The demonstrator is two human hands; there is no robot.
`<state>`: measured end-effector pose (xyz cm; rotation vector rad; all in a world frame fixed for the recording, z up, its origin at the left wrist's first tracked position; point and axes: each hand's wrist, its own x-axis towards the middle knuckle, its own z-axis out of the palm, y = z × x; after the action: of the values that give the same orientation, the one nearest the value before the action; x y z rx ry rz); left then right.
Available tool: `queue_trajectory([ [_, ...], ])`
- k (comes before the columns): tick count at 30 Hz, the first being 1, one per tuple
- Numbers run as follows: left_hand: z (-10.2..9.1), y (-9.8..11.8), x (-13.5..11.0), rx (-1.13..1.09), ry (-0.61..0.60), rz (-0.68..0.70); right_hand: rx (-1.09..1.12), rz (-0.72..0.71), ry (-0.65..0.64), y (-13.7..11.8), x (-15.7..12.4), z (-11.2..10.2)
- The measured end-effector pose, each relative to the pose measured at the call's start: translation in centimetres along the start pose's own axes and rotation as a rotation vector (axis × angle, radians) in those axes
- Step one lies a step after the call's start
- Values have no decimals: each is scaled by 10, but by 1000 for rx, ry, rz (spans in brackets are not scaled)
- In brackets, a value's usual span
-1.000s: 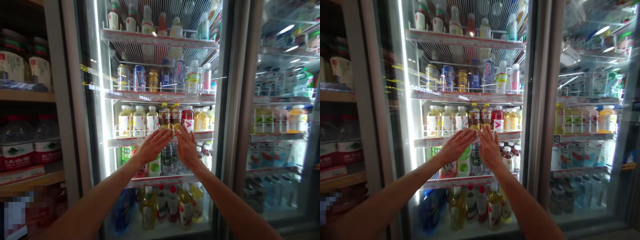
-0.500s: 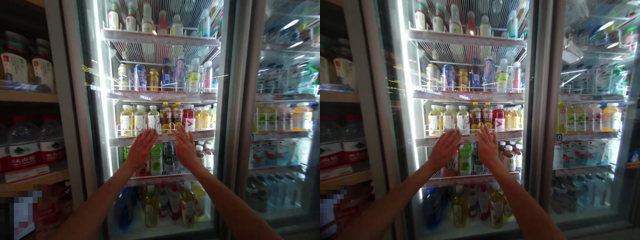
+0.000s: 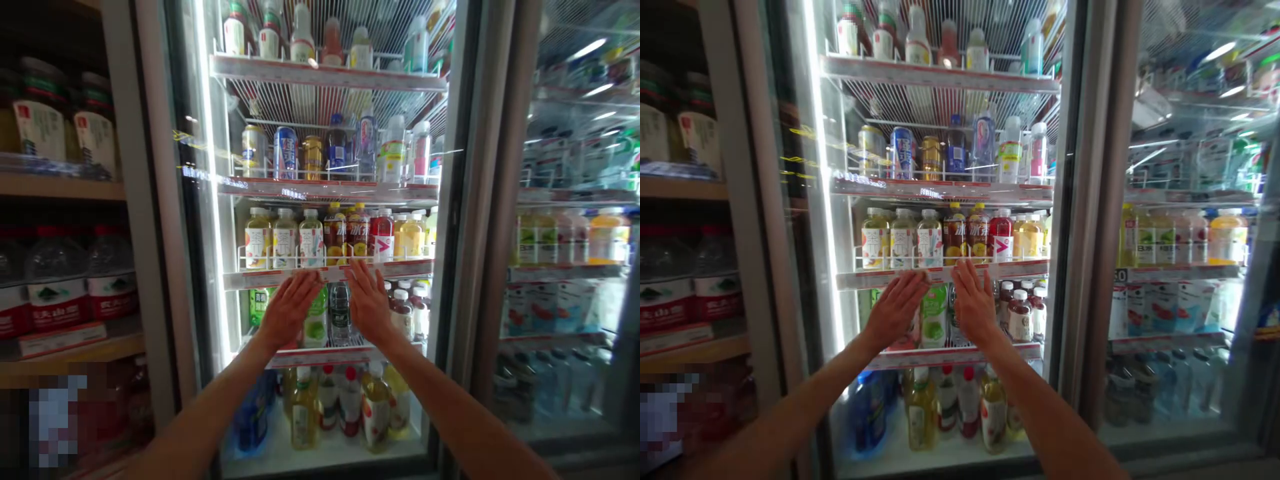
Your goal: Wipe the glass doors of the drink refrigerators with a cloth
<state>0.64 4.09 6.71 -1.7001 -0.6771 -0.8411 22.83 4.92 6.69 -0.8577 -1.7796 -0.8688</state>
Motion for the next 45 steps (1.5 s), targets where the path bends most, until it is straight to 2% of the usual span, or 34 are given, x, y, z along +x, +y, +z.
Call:
queue_trajectory([
  [2, -6, -12, -13, 19, 3, -38, -5, -2, 3, 0, -3, 0],
  [6, -25, -52, -42, 83, 136, -397, -13, 52, 8, 12, -11, -6],
  [8, -27, -51, -45, 99, 170, -517, -3, 69, 6, 13, -15, -5],
  [10, -21, -31, -40, 78, 131, -431, 20, 56, -6, 6, -19, -2],
  [13, -8, 5, -34, 6, -8, -116, 47, 2, -31, -13, -23, 4],
  [15, -6, 12, -39, -14, -62, -42, 45, -24, -36, -20, -26, 5],
  [17, -12, 1, -50, 5, -50, -139, 39, -22, -32, -19, -29, 4],
  [20, -23, -27, -69, 69, 71, -435, 31, 8, -8, -10, -34, 0],
  [22, -24, -31, -72, 86, 146, -553, 29, 26, -1, -7, -38, 0],
  [24, -18, -16, -67, 62, 144, -487, 33, 28, -9, -12, -41, 3],
  [27, -4, 23, -57, -11, 25, -196, 48, -18, -29, -29, -45, 11],
  [29, -1, 38, -60, -31, -38, -73, 53, -51, -36, -38, -47, 15],
  [30, -3, 39, -65, -28, -58, -58, 54, -56, -42, -41, -48, 16],
  [32, -12, 27, -84, -2, -79, -116, 58, -42, -55, -40, -49, 15],
  [35, -29, -3, -115, 77, -47, -331, 67, -14, -65, -32, -53, 12],
  [37, -33, -12, -125, 101, -2, -420, 66, -7, -63, -29, -55, 12],
  [39, -29, -4, -122, 71, 5, -395, 61, 2, -72, -31, -58, 14],
  [43, -8, 39, -98, 0, -41, -213, 41, -38, -93, -46, -63, 23],
  [45, -4, 47, -90, -44, -76, -96, 38, -67, -104, -51, -65, 25],
])
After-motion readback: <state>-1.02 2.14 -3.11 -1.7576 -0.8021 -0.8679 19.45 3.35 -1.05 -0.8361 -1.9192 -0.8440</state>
